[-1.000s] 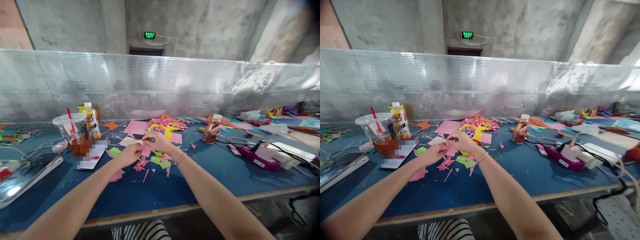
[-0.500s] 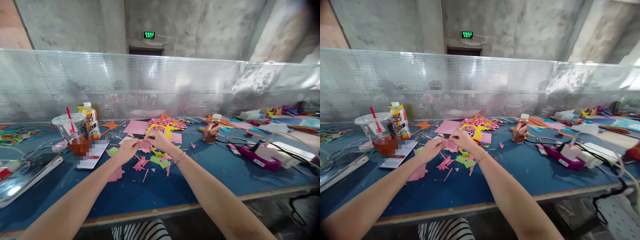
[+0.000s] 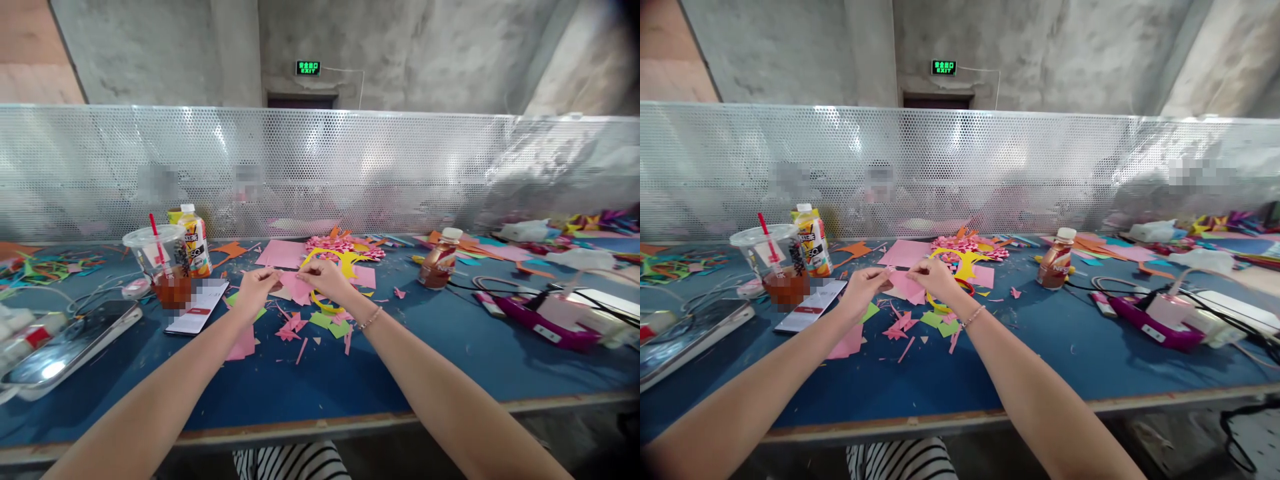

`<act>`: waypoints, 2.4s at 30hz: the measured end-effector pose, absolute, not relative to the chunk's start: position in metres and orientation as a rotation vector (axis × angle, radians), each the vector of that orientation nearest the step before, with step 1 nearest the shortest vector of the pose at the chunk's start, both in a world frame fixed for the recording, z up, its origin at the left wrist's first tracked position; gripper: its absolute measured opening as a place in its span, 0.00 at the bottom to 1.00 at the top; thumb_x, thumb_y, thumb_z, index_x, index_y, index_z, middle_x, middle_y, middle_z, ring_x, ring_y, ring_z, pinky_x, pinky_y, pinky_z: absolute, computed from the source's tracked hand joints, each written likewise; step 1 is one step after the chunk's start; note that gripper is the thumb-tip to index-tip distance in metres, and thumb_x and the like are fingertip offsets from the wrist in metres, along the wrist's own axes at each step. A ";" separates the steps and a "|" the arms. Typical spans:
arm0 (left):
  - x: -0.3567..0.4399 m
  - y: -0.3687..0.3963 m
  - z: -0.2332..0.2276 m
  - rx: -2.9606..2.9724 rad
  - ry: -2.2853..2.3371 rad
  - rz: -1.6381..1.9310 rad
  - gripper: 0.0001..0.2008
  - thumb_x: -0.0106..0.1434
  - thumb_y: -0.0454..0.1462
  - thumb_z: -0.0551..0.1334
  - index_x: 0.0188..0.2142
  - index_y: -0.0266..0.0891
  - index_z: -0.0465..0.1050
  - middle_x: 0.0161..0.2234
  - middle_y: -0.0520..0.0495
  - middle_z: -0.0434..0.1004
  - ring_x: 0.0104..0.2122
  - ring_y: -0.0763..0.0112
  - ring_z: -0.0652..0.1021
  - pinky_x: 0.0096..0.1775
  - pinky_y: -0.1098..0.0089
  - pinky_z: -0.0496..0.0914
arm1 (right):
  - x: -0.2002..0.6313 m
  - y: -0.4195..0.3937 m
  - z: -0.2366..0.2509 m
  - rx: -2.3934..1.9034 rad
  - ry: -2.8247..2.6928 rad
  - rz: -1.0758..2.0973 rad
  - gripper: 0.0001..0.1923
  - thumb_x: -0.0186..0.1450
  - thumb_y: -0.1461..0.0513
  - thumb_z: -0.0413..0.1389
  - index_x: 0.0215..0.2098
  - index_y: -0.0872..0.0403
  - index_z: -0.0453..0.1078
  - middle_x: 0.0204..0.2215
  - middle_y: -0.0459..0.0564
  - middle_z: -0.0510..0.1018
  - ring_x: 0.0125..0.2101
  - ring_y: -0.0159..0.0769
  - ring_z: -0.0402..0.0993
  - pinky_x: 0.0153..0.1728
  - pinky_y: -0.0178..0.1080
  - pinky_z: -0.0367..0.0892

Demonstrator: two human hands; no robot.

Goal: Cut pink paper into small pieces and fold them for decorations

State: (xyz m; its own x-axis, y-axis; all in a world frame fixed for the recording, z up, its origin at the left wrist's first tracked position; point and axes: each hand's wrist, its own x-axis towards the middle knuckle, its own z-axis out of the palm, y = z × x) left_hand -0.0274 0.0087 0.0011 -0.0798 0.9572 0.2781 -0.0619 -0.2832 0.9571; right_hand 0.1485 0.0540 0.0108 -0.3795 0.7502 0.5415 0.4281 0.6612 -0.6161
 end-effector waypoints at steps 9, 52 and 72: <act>-0.028 0.010 -0.002 1.453 0.991 1.470 0.12 0.47 0.42 0.66 0.26 0.35 0.77 0.26 0.49 0.75 0.28 0.72 0.74 0.39 0.66 0.71 | 0.133 0.033 0.012 -0.895 -2.039 0.450 0.10 0.57 0.58 0.54 0.27 0.56 0.73 0.24 0.48 0.75 0.26 0.30 0.68 0.28 0.33 0.62; -0.036 0.015 0.001 1.748 1.293 1.459 0.09 0.51 0.41 0.60 0.21 0.37 0.70 0.16 0.54 0.65 0.18 0.76 0.64 0.23 0.73 0.56 | 0.180 0.059 0.017 -1.449 -2.219 0.033 0.17 0.55 0.53 0.55 0.31 0.59 0.72 0.30 0.58 0.76 0.30 0.40 0.71 0.29 0.37 0.62; -0.038 0.024 -0.004 1.325 1.175 1.621 0.06 0.52 0.37 0.55 0.30 0.39 0.59 0.21 0.52 0.72 0.14 0.81 0.63 0.18 0.76 0.56 | 0.189 0.064 0.023 -1.497 -2.224 0.280 0.21 0.56 0.50 0.54 0.40 0.56 0.69 0.34 0.55 0.76 0.30 0.38 0.72 0.29 0.35 0.63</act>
